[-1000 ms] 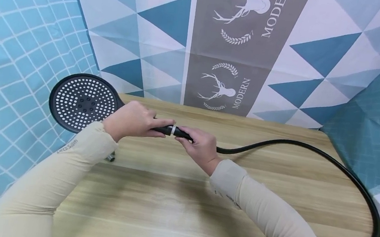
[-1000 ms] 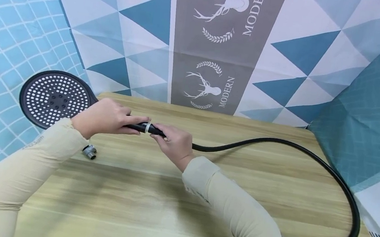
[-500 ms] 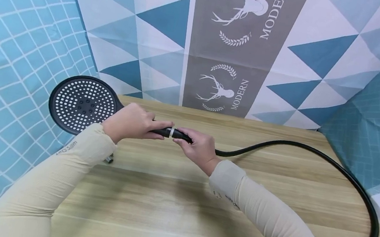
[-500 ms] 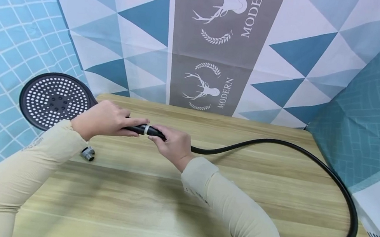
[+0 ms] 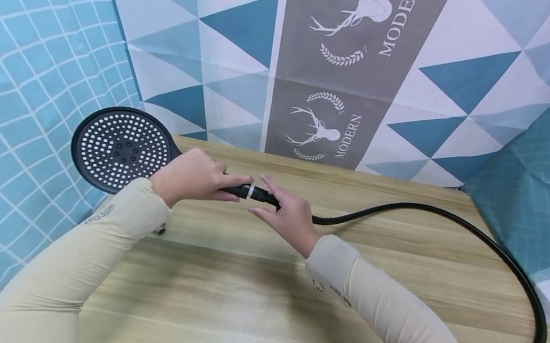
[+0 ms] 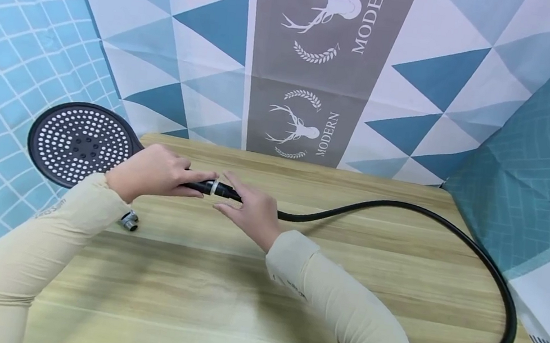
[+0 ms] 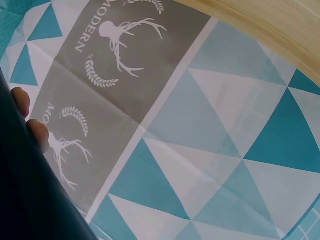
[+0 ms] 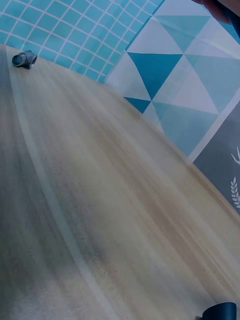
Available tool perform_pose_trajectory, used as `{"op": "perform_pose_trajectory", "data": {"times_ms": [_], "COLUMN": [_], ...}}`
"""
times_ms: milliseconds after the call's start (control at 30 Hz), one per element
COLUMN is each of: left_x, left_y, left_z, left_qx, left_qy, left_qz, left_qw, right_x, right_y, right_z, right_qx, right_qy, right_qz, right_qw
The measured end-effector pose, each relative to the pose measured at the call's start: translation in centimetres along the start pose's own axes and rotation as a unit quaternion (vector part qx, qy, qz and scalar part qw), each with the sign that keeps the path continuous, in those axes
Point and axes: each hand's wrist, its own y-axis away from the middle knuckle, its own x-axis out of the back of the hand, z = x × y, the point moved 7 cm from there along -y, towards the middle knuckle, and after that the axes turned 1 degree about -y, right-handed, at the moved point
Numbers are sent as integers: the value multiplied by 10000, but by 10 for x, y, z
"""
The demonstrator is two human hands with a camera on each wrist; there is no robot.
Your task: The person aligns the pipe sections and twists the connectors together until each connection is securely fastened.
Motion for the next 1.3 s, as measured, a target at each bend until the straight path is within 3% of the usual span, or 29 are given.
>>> {"op": "perform_pose_trajectory", "data": {"times_ms": [267, 367, 967, 1300], "left_x": [2, 2, 3, 4], "left_y": [-2, -2, 0, 0], "left_z": [-2, -3, -2, -1], "left_qx": [16, 25, -44, -61], "left_qy": [26, 51, 174, 206], "left_qz": [208, 288, 359, 300], "left_qw": [9998, 9996, 9992, 9993], "right_x": [8, 9, 7, 6], "right_y": [2, 1, -2, 0], "right_z": [-6, -7, -8, -10], "right_qx": [862, 1013, 785, 701], "right_qy": [-203, -189, -485, -229], "right_qz": [917, 1099, 884, 801], "right_qw": [9918, 9886, 9918, 9941]}}
